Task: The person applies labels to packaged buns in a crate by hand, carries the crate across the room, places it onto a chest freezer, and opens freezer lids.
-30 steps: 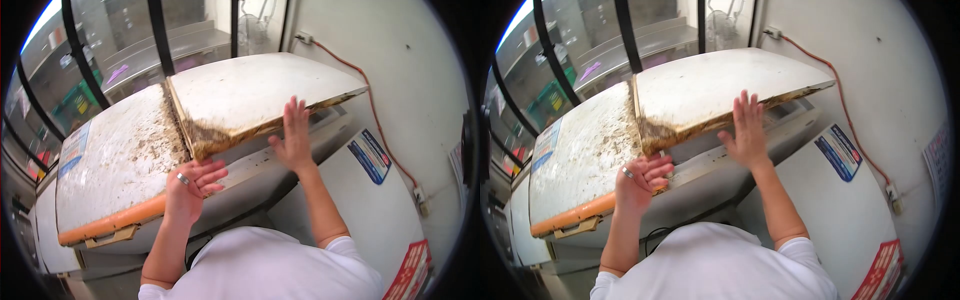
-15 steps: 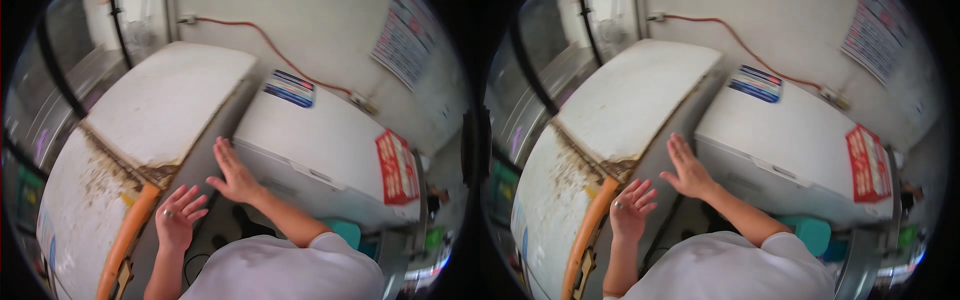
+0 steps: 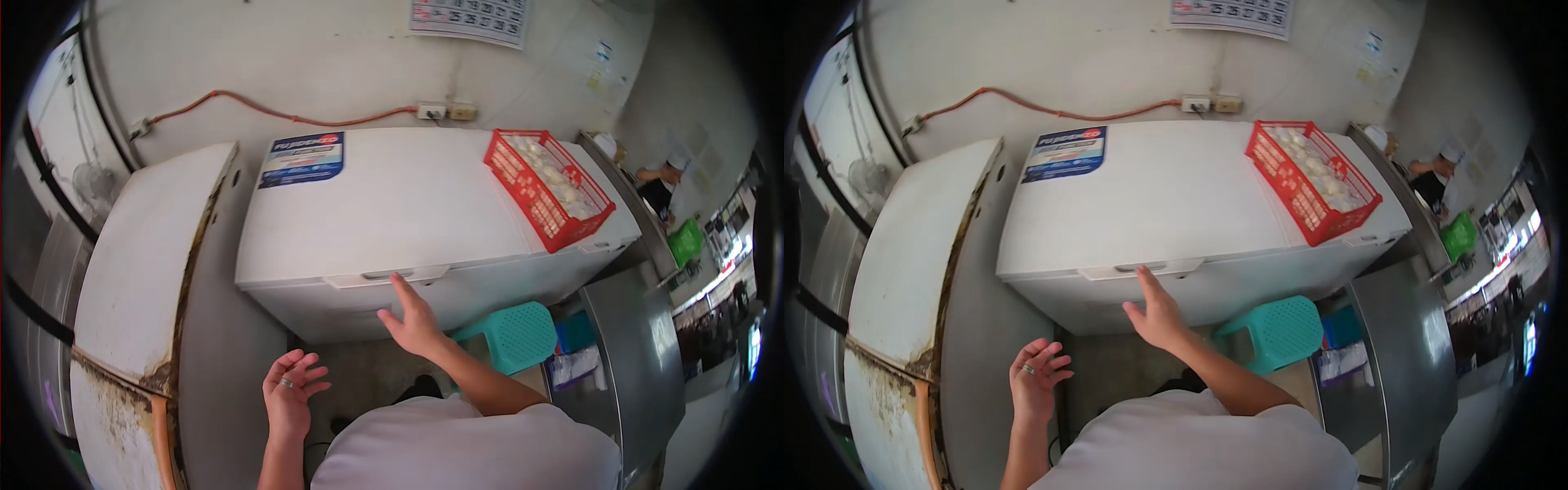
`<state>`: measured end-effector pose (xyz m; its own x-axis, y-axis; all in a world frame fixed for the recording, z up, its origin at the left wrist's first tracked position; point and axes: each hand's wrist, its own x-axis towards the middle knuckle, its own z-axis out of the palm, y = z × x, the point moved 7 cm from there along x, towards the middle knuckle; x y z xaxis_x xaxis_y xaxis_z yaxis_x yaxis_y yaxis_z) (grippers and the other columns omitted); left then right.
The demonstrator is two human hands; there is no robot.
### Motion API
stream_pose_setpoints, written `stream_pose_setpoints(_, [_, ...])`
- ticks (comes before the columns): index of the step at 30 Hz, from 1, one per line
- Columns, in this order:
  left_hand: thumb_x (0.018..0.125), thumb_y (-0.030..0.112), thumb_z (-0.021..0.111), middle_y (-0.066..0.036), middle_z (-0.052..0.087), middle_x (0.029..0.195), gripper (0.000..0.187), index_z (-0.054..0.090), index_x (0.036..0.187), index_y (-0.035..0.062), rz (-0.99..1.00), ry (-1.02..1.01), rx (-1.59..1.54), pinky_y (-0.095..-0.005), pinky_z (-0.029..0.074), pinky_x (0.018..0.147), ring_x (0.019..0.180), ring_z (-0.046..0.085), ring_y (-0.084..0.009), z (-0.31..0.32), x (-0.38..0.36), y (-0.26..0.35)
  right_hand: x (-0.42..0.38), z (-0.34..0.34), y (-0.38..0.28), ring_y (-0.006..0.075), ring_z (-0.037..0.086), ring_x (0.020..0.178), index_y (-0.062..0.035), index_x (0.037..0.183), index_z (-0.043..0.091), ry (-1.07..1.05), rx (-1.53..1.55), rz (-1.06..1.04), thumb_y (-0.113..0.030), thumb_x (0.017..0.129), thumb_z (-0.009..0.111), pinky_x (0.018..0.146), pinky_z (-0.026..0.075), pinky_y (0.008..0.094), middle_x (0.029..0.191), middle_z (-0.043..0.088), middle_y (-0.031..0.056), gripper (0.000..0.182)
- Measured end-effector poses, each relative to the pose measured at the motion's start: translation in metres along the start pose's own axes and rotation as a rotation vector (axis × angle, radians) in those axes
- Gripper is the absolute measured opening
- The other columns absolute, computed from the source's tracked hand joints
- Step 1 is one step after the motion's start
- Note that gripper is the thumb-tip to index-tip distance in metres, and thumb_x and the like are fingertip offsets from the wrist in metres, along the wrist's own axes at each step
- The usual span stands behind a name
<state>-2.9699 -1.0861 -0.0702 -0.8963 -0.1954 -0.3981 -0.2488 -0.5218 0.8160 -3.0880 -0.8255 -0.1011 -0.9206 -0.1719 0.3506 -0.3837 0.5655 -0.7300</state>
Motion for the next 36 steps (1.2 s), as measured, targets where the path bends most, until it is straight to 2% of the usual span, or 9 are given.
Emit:
stream_pose_setpoints(5, [0.101,0.009,0.057,-0.014,0.073,0.112,0.017,0.064,0.115,0.0008,-0.057,-0.158,0.169,-0.0394,0.064,0.076,0.092,0.076,-0.0267,0.125,0.03,-0.057,-0.023,-0.147,0.094,0.0401,0.065,0.123,0.0027,0.146,0.052,0.286,0.031,0.169,-0.013,0.092,0.075,0.103,0.054,0.0446,0.137,0.063,0.0255,0.061])
stream_pose_setpoints(6, [0.101,0.009,0.058,-0.015,0.073,0.112,0.017,0.064,0.115,0.0009,-0.076,-0.195,0.207,-0.0391,0.064,0.076,0.092,0.076,-0.0267,0.154,0.037,-0.07,-0.028,-0.181,0.11,0.0335,0.069,0.11,0.0022,0.142,0.056,0.384,-0.017,0.138,-0.008,0.091,0.075,0.093,0.057,0.0407,0.128,0.067,0.022,0.055])
stream_pose_setpoints(11, [0.103,0.02,0.064,-0.014,0.072,0.109,0.024,0.066,0.114,-0.0012,0.008,-0.487,0.452,-0.0352,0.06,0.075,0.09,0.073,-0.0236,0.333,0.088,-0.145,-0.077,-0.315,0.194,0.0208,0.069,0.106,0.0012,0.141,0.057,0.586,0.071,0.338,0.002,0.093,0.071,0.094,0.056,0.0345,0.129,0.068,0.0165,0.049])
stream_pose_setpoints(15, [0.102,0.038,0.068,-0.012,0.075,0.084,0.041,0.073,0.097,-0.0026,0.102,-0.629,0.724,-0.0336,0.056,0.069,0.074,0.073,-0.0198,0.5,0.125,-0.211,-0.138,-0.365,0.229,0.0206,0.071,0.098,0.002,0.137,0.059,0.666,0.058,0.432,-0.001,0.092,0.074,0.085,0.059,0.0343,0.118,0.071,0.0142,0.047])
stream_pose_setpoints(17, [0.103,0.048,0.064,-0.015,0.071,0.094,0.056,0.068,0.111,-0.007,0.044,-0.701,0.95,-0.0364,0.059,0.062,0.08,0.073,-0.0242,0.575,0.147,-0.244,-0.165,-0.369,0.239,0.0184,0.07,0.096,0.0019,0.137,0.059,0.692,0.099,0.467,-0.001,0.092,0.073,0.084,0.059,0.0324,0.118,0.071,0.0141,0.047])
stream_pose_setpoints(19, [0.1,0.049,0.066,-0.018,0.071,0.091,0.061,0.068,0.109,-0.0108,0.03,-0.667,1.042,-0.0385,0.059,0.059,0.081,0.073,-0.026,0.626,0.145,-0.248,-0.193,-0.357,0.252,0.017,0.07,0.094,0.0017,0.137,0.059,0.727,0.196,0.504,-0.001,0.093,0.073,0.083,0.058,0.0309,0.117,0.071,0.0138,0.046])
stream_pose_setpoints(25, [0.085,0.033,0.073,-0.02,0.072,0.07,0.039,0.076,0.076,-0.0045,0.232,-0.505,0.956,-0.0433,0.056,0.067,0.069,0.074,-0.0309,0.659,0.18,-0.283,-0.228,-0.322,0.28,0.016,0.069,0.094,0.0011,0.133,0.06,0.732,0.474,0.715,-0.005,0.097,0.07,0.082,0.058,0.0297,0.113,0.071,0.012,0.038])
stream_pose_setpoints(33, [0.083,0.016,0.07,-0.015,0.073,0.071,0.026,0.075,0.076,-0.0078,0.056,-0.488,0.781,-0.0397,0.054,0.061,0.064,0.069,-0.0228,0.585,0.156,-0.239,-0.231,-0.282,0.404,0.0278,0.071,0.102,-0.0025,0.119,0.063,0.776,1.433,0.934,-0.02,0.103,0.063,0.087,0.06,0.0473,0.114,0.071,0.0138,0.024])
stream_pose_setpoints(36, [0.085,0.009,0.066,-0.015,0.074,0.076,0.02,0.078,0.089,-0.0066,-0.02,-0.538,0.864,-0.0391,0.054,0.062,0.065,0.068,-0.0219,0.547,0.127,-0.223,-0.179,-0.285,0.396,0.0305,0.07,0.105,-0.0041,0.119,0.062,0.799,1.682,0.78,-0.03,0.104,0.062,0.093,0.059,0.0506,0.12,0.07,0.013,0.03])
